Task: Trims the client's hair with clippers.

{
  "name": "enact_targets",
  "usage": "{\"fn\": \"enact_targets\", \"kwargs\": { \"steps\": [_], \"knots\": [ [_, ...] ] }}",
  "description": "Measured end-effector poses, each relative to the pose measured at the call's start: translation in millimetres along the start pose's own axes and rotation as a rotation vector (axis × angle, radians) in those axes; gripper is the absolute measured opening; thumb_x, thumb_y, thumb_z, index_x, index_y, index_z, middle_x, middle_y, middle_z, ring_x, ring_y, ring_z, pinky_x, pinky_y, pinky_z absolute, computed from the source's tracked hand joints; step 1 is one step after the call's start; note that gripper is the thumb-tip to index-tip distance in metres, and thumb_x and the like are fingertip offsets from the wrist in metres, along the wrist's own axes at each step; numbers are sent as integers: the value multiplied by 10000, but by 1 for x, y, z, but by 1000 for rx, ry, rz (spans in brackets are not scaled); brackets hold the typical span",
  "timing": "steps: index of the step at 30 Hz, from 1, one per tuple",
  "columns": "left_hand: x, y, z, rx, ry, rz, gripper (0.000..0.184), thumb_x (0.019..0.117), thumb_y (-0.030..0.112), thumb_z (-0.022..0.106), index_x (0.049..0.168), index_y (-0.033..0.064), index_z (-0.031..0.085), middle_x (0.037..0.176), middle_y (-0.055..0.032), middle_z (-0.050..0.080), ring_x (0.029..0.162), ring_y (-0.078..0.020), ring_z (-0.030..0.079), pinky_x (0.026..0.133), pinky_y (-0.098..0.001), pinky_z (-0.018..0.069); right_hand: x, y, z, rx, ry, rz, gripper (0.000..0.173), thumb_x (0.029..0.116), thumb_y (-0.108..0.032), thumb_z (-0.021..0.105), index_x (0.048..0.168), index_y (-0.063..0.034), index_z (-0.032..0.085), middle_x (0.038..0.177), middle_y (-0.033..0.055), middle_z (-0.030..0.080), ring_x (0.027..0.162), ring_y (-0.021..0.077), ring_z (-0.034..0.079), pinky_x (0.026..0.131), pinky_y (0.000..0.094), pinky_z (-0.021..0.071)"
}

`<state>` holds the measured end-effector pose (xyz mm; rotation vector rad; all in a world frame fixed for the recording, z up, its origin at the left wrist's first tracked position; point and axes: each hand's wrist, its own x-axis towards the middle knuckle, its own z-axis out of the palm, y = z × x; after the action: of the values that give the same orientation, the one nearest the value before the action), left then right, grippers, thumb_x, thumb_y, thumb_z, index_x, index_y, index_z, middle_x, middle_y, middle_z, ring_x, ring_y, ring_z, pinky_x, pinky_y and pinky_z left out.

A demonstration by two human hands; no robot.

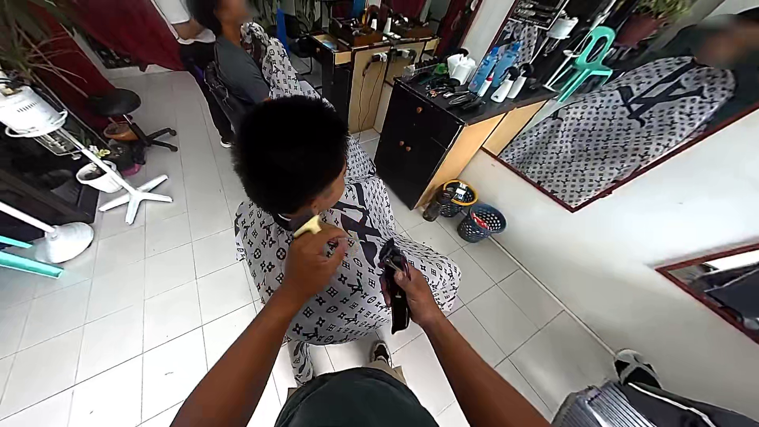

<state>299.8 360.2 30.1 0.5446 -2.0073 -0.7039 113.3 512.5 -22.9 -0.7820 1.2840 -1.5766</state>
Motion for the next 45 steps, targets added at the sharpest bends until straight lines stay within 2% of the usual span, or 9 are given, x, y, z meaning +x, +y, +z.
{"fn": "enact_targets", "kwargs": {
  "steps": [3,5,7,11,13,15,19,27,45],
  "knots": [
    [6,-18,-3,183,357,48,139,902,149,749,977,34,770,1080,-147,713,945,-188,686,731,-321,571,42,-27,10,-20,-103,19,568,924,-474,636,1204,2,506,757,-3,648,556,107,626,523,268,570],
    [17,-21,-4,193,433,-97,172,903,183,772,1024,60,779,1060,-127,696,908,-169,647,700,-309,523,68,-44,21,55,-154,62,454,1070,-386,309,1188,3,512,806,50,662,621,148,655,576,299,589],
    [25,-20,-2,197,452,-200,197,904,225,783,1036,79,787,964,-114,734,837,-190,668,733,-396,529,87,-59,34,178,-195,107,488,1115,-342,169,1202,-4,511,824,102,666,667,202,682,631,343,615],
    [30,-15,2,213,464,-292,161,918,214,775,1019,91,795,910,-91,719,848,-195,656,804,-434,515,115,-69,45,5,-247,48,268,1092,-188,433,1254,8,517,947,148,677,772,250,716,726,412,634],
    [31,-14,2,210,459,-303,138,923,183,766,1015,82,789,923,-80,734,873,-170,678,831,-415,535,122,-73,48,-242,-279,-7,286,1022,-161,620,1228,30,571,984,151,681,792,229,705,748,403,621],
    [31,-14,3,195,467,-331,129,919,154,768,1007,61,783,920,-78,739,871,-143,682,836,-377,541,125,-76,51,-368,-319,-27,301,985,-194,691,1188,9,599,958,130,689,771,198,695,732,374,608],
    [31,-14,5,155,502,-370,130,908,132,779,996,37,767,911,-58,735,849,-86,669,837,-303,540,127,-77,53,-410,-340,-37,311,992,-236,688,1173,5,611,926,124,680,741,185,678,706,359,597],
    [31,-12,4,129,495,-418,143,915,152,772,1000,37,767,942,-73,737,899,-132,672,884,-380,526,127,-76,53,-403,-356,-92,322,1008,-255,666,1192,3,607,925,121,693,747,188,699,712,360,612],
    [31,-15,4,107,506,-430,118,903,150,785,975,59,767,904,-41,730,879,-96,667,855,-337,527,122,-74,55,-428,-286,-100,326,1003,-276,671,1165,3,626,907,103,694,752,163,698,724,342,608]
  ]
}}
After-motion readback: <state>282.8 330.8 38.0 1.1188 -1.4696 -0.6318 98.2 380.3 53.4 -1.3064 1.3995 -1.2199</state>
